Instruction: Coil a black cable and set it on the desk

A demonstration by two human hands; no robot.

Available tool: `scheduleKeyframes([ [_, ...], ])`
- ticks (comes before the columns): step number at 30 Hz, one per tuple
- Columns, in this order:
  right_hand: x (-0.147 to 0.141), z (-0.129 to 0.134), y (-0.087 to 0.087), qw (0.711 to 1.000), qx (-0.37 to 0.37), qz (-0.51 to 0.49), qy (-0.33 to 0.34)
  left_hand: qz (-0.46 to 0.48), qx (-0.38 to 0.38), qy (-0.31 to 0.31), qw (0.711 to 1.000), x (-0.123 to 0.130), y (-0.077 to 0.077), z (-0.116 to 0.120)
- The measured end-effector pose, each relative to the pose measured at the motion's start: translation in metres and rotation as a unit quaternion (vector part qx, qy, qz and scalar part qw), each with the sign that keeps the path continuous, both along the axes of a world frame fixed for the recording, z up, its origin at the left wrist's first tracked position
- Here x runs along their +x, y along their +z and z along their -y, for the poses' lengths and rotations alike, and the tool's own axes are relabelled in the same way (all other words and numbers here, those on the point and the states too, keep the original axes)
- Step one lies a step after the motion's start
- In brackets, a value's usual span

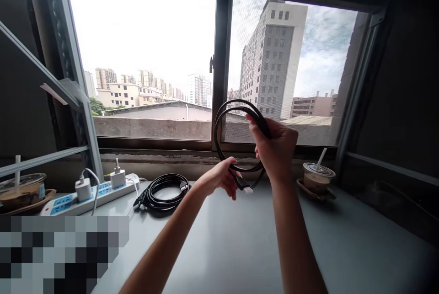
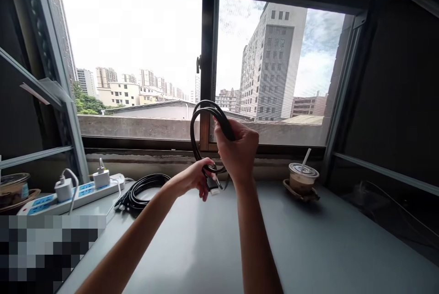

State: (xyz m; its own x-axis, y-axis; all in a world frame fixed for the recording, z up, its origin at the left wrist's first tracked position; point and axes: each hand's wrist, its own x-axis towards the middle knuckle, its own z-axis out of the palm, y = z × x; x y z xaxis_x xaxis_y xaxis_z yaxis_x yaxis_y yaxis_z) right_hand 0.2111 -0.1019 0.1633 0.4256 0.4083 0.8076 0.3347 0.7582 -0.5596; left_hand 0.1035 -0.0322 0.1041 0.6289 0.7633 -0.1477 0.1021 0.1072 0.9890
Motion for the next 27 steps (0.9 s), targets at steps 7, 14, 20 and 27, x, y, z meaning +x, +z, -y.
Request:
scheduleKeyframes([
  [7, 0.006, 0.005, 0.001, 0.998, 0.029, -0.018, 0.061, -0.118, -0.023, -0.304, 0.945, -0.013, 0.013, 0.012],
  [14, 0.02, -0.023, -0.004, 0.967, 0.02, -0.189, 0.169, 0.217, 0.021, 0.016, 0.976, -0.001, 0.014, 0.01],
  [20, 0.035, -0.055, -0.02, 0.931, -0.159, -0.19, 0.268, 0.338, 0.092, 0.185, 0.918, -0.019, 0.036, 0.017],
  [27, 0.015, -0.037, -0.012, 0.942, -0.128, -0.129, 0.282, 0.331, 0.145, 0.171, 0.917, -0.04, 0.05, 0.025],
])
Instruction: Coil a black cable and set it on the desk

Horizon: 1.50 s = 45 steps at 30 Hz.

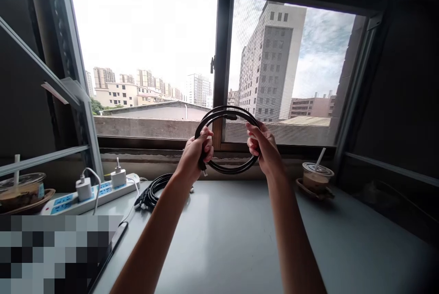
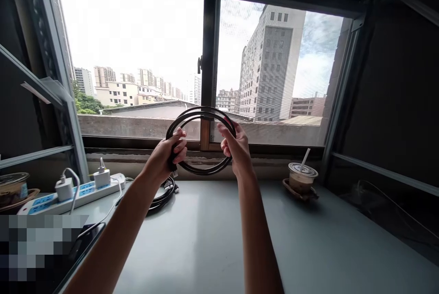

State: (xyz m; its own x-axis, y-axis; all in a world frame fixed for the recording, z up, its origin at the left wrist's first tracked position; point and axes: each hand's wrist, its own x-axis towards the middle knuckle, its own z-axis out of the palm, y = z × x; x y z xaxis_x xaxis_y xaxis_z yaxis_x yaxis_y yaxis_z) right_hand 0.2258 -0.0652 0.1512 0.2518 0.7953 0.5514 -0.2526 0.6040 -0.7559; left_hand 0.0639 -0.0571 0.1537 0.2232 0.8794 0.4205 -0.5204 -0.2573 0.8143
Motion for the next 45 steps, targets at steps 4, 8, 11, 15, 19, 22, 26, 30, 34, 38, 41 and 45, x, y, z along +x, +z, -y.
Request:
scheduleKeyframes([
  [4, -0.003, 0.002, 0.001, 0.995, 0.065, 0.061, -0.055, -0.049, 0.002, -0.037, 0.998, -0.008, 0.005, 0.002],
  [8, -0.002, -0.002, -0.001, 0.971, 0.126, 0.118, -0.165, -0.09, 0.016, -0.089, 0.992, -0.018, 0.007, 0.003],
  [11, -0.001, -0.003, -0.002, 0.961, 0.147, 0.122, -0.202, -0.058, 0.024, -0.153, 0.986, -0.024, 0.008, 0.003],
  [15, -0.002, 0.0, -0.001, 0.954, 0.153, 0.139, -0.216, -0.038, -0.03, -0.226, 0.973, -0.027, 0.01, 0.001],
  [19, -0.002, 0.001, 0.0, 0.942, 0.175, 0.186, -0.218, -0.095, -0.076, -0.219, 0.968, -0.023, 0.009, -0.001],
  [22, 0.0, -0.002, 0.0, 0.922, 0.19, 0.245, -0.232, -0.119, -0.058, -0.194, 0.972, -0.018, 0.007, 0.0],
  [26, 0.001, -0.007, -0.003, 0.903, 0.194, 0.269, -0.271, -0.118, -0.021, -0.127, 0.985, -0.013, 0.008, 0.005],
  [30, 0.0, -0.01, -0.004, 0.902, 0.202, 0.265, -0.275, -0.138, -0.004, -0.069, 0.988, -0.011, 0.009, 0.009],
  [34, -0.001, -0.007, -0.003, 0.906, 0.198, 0.281, -0.247, -0.165, 0.006, -0.046, 0.985, -0.013, 0.007, 0.006],
  [38, 0.003, -0.006, -0.004, 0.912, 0.171, 0.3, -0.222, -0.203, 0.001, -0.04, 0.978, -0.016, 0.007, 0.003],
  [41, 0.007, -0.011, -0.007, 0.919, 0.126, 0.305, -0.215, -0.246, 0.007, 0.0, 0.969, -0.015, 0.007, 0.003],
  [45, 0.008, -0.018, -0.013, 0.921, 0.079, 0.325, -0.2, -0.264, 0.052, 0.12, 0.956, -0.007, 0.0, 0.0],
])
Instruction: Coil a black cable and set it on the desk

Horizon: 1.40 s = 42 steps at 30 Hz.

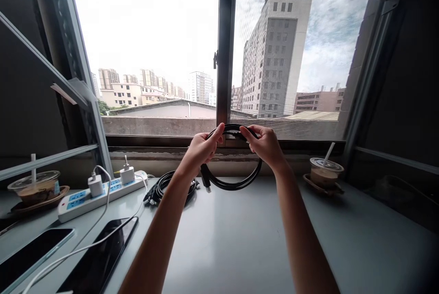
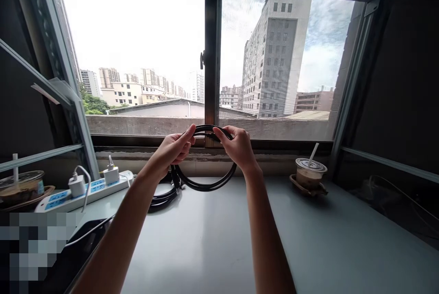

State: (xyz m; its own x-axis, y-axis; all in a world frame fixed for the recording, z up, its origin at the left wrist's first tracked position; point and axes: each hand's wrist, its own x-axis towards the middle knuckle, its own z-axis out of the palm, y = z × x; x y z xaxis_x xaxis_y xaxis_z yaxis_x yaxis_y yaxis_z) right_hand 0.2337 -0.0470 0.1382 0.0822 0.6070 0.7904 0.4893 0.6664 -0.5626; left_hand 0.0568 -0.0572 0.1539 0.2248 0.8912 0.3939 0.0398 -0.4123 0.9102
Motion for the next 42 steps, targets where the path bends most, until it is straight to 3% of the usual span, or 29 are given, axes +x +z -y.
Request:
scheduleKeyframes([
  [4, -0.003, -0.001, -0.001, 0.989, -0.101, -0.036, 0.104, 0.008, 0.084, 0.078, 0.993, 0.006, -0.007, -0.006],
  [8, -0.005, 0.005, 0.002, 0.965, -0.164, -0.101, 0.176, 0.009, -0.006, -0.004, 1.0, 0.004, -0.004, -0.002],
  [11, -0.006, 0.006, 0.003, 0.968, -0.154, -0.104, 0.168, 0.029, -0.047, -0.081, 0.995, 0.002, -0.001, 0.001],
  [15, -0.01, 0.003, 0.003, 0.986, -0.034, -0.097, 0.128, 0.093, -0.064, -0.134, 0.985, 0.002, -0.002, -0.002],
  [18, -0.013, 0.003, 0.003, 0.994, 0.054, -0.04, 0.089, 0.134, -0.075, -0.158, 0.975, 0.003, -0.004, -0.006],
  [22, -0.012, 0.006, 0.004, 0.995, 0.095, 0.021, 0.034, 0.149, -0.092, -0.166, 0.97, 0.007, -0.004, -0.006],
  [30, -0.001, -0.004, -0.001, 0.994, 0.051, -0.01, 0.096, 0.14, -0.094, -0.174, 0.97, 0.014, -0.008, -0.004],
  [37, 0.01, -0.017, -0.007, 0.996, 0.015, -0.078, 0.047, 0.11, -0.08, -0.234, 0.963, 0.018, -0.016, -0.012],
  [42, 0.021, -0.023, -0.011, 0.993, -0.022, -0.116, 0.027, -0.051, -0.028, -0.136, 0.989, 0.018, -0.023, -0.02],
])
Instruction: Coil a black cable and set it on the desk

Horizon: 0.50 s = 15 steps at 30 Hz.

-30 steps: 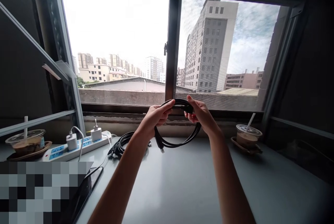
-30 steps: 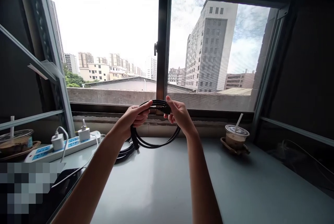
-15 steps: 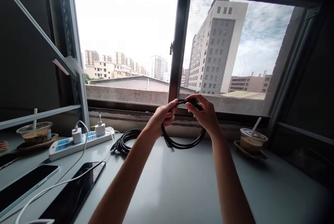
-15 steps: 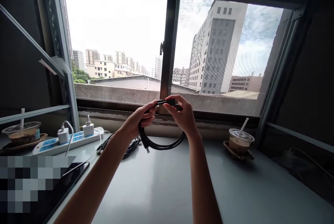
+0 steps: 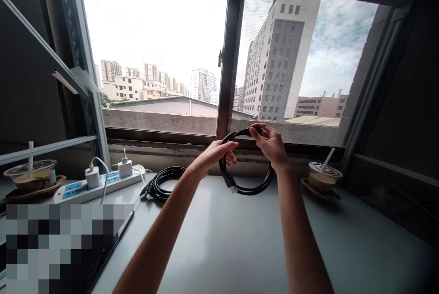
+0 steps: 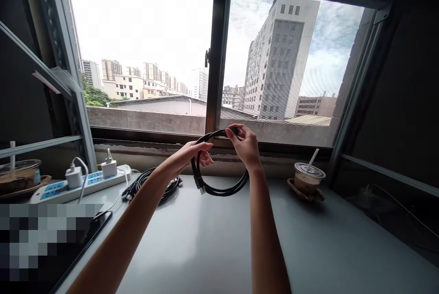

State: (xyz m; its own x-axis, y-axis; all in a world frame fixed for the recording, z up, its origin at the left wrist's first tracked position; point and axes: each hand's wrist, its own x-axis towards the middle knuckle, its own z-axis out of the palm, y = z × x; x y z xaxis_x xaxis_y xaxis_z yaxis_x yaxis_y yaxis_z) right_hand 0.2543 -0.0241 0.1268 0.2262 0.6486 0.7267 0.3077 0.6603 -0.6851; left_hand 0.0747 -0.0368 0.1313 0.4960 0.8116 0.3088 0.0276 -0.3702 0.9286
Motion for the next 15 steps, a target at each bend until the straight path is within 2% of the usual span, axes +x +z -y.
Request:
scheduleKeyframes([
  [4, 0.002, -0.006, -0.003, 0.996, 0.021, -0.037, -0.074, -0.101, 0.089, 0.103, 0.986, -0.003, -0.008, -0.011],
  [8, 0.0, -0.01, -0.004, 0.993, 0.027, -0.038, -0.105, -0.185, 0.1, 0.176, 0.962, -0.004, -0.013, -0.015],
  [11, -0.002, -0.01, -0.003, 0.993, 0.039, -0.015, -0.11, -0.241, 0.111, 0.209, 0.941, -0.004, -0.01, -0.007],
  [15, -0.005, -0.006, -0.001, 0.992, 0.053, -0.008, -0.113, -0.29, 0.173, 0.262, 0.904, -0.004, -0.001, 0.009],
])
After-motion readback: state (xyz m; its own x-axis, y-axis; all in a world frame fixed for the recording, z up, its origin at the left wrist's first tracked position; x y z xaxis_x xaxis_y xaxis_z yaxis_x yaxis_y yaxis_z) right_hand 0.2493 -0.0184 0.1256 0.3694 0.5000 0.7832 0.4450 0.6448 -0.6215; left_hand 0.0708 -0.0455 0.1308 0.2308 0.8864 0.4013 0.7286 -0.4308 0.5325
